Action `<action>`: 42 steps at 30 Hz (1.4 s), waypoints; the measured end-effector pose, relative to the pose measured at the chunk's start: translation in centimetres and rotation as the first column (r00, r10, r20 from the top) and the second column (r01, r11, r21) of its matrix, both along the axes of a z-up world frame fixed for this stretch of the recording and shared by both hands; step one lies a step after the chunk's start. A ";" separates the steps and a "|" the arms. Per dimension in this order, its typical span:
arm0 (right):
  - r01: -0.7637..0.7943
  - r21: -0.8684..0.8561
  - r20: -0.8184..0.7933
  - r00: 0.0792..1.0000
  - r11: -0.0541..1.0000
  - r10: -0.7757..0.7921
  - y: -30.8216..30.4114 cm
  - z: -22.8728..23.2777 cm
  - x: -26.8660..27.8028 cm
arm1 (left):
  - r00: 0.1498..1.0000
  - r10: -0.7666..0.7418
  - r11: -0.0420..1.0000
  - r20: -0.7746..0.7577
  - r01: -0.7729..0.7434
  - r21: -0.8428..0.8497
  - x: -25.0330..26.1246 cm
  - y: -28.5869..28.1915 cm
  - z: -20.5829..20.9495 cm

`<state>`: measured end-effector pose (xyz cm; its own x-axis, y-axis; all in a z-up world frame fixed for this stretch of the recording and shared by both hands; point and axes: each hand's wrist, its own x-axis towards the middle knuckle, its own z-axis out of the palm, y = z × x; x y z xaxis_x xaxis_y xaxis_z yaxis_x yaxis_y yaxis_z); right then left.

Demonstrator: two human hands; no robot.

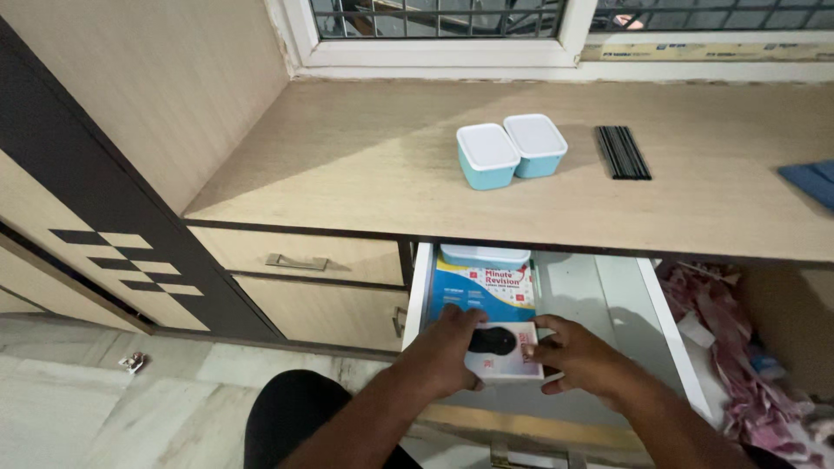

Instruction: The person organizes pens and books on a desk. They place various colored pens into a light blue container, close it with a lid, and stack it with other containers. Then they open a drawer, place several books inside, and add the containers and a face mask into the drawer before closing it.

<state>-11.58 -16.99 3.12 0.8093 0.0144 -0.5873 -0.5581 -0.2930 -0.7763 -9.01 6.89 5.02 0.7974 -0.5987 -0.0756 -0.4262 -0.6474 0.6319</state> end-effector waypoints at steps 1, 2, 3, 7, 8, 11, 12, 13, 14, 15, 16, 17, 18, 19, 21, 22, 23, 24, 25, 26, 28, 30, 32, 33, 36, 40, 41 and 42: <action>-0.026 -0.023 -0.026 0.999 0.999 0.025 0.1 -0.3 0.0 | 0.999 -0.028 0.995 -0.019 0.030 0.094 0.2 -0.3 -0.2; -0.053 -0.044 -0.052 0.997 0.998 0.050 0.3 -0.6 0.0 | 0.998 -0.054 0.981 -0.040 0.061 0.186 0.3 -0.4 -0.4; -0.091 -0.086 -0.066 0.994 0.992 0.085 0.5 -0.9 0.0 | 0.997 -0.065 0.972 -0.041 0.072 0.223 0.2 -0.5 -0.7; -0.206 -0.164 -0.123 0.974 0.965 0.187 1.4 -1.7 -0.2 | 0.995 -0.096 0.957 -0.018 0.097 0.274 -0.1 -0.6 -2.5; -0.225 -0.161 -0.134 0.970 0.961 0.204 1.6 -1.8 -0.2 | 0.995 -0.101 0.959 -0.004 0.099 0.265 0.0 -0.6 -3.0; -0.284 -0.224 -0.182 0.952 0.932 0.247 2.1 -1.7 -0.1 | 0.996 -0.093 0.944 0.013 0.083 0.320 0.2 -0.7 -4.0; -0.283 -0.238 -0.200 0.950 0.929 0.239 2.3 -1.8 -0.2 | 0.996 -0.091 0.935 -0.014 0.091 0.343 0.3 -0.9 -4.2; -0.284 -0.252 -0.218 0.948 0.925 0.232 2.4 -1.8 -0.1 | 0.995 -0.088 0.926 -0.041 0.096 0.365 0.6 -1.3 -4.3; -0.285 -0.266 -0.236 0.946 0.921 0.224 2.5 -1.9 -0.1 | 0.994 -0.083 0.916 -0.067 0.102 0.387 0.7 -1.4 -4.4; -0.284 -0.267 -0.227 0.947 0.921 0.227 2.4 -2.1 -0.1 | 0.994 -0.075 0.925 -0.086 0.101 0.366 0.8 -1.4 -4.6; -0.284 -0.267 -0.218 0.949 0.921 0.230 2.4 -2.4 0.0 | 0.992 -0.068 0.933 -0.105 0.100 0.344 0.8 -1.2 -4.8; -0.284 -0.268 -0.208 0.950 0.921 0.232 2.3 -2.8 0.1 | 0.990 -0.061 0.941 -0.124 0.098 0.323 0.8 -1.1 -5.1; -0.283 -0.260 -0.201 0.951 0.923 0.235 2.1 -3.2 0.3 | 0.992 -0.077 0.939 -0.104 0.107 0.327 0.8 -1.2 -5.4; -0.281 -0.252 -0.195 0.952 0.926 0.235 1.9 -3.5 0.5 | 0.992 -0.094 0.937 -0.086 0.117 0.330 0.7 -1.4 -5.6; -0.291 -0.271 -0.174 0.952 0.918 0.251 1.8 -4.3 0.7 | 0.989 -0.120 0.930 -0.081 0.141 0.338 0.8 -1.6 -5.8; -0.303 -0.298 -0.159 0.951 0.905 0.266 1.9 -4.7 0.7 | 0.987 -0.130 0.927 -0.095 0.155 0.342 0.9 -1.7 -5.8; -0.316 -0.325 -0.146 0.948 0.891 0.283 1.9 -4.9 0.7 | 0.985 -0.136 0.924 -0.110 0.167 0.345 0.8 -1.6 -5.8; -0.318 -0.337 -0.164 0.947 0.886 0.277 1.9 -5.0 0.8 | 0.986 -0.140 0.918 -0.093 0.164 0.362 0.8 -1.7 -5.8; -0.320 -0.350 -0.181 0.945 0.881 0.271 2.0 -5.2 0.9 | 0.987 -0.142 0.912 -0.075 0.160 0.379 0.8 -1.7 -5.9; -0.322 -0.362 -0.198 0.944 0.875 0.265 2.0 -5.3 1.0 | 0.988 -0.145 0.905 -0.057 0.156 0.395 0.8 -1.7 -6.0; -0.355 -0.412 -0.148 0.935 0.839 0.323 2.1 -5.7 1.2 | 0.992 -0.103 0.931 -0.074 0.122 0.345 0.6 -1.5 -6.7; -0.394 -0.442 -0.123 0.917 0.806 0.380 2.5 -6.5 1.6 | 0.993 -0.082 0.936 -0.085 0.106 0.336 0.6 -1.4 -7.2; -0.434 -0.468 -0.108 0.893 0.770 0.438 2.7 -7.3 1.9 | 0.993 -0.081 0.924 -0.084 0.106 0.367 1.1 -1.6 -7.2; -0.453 -0.471 -0.102 0.880 0.757 0.463 2.8 -7.5 1.9 | 0.992 -0.071 0.919 -0.104 0.105 0.379 1.1 -1.7 -6.9; -0.467 -0.451 -0.092 0.872 0.761 0.480 2.7 -7.1 1.7 | 0.988 -0.075 0.911 -0.138 0.124 0.394 0.6 -1.5 -5.6; -0.368 -0.516 -0.088 0.921 0.774 0.379 1.8 -3.8 1.8 | 0.997 -0.054 0.952 -0.054 0.068 0.299 0.5 -1.2 -3.6; -0.349 -0.580 -0.081 0.924 0.736 0.374 1.5 -2.9 2.0 | 0.999 -0.023 0.966 -0.024 0.028 0.258 0.6 -1.3 -3.1; -0.294 -0.538 0.018 0.933 0.790 0.359 1.1 -2.1 2.5 | 1.000 0.012 0.987 -0.027 -0.008 0.159 0.9 -1.3 -2.7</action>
<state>-9.03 -15.88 1.05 0.8727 0.0106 -0.4881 -0.2737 -0.8172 -0.5072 -8.14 5.59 2.33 0.7996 -0.5692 -0.1915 -0.4027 -0.7447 0.5322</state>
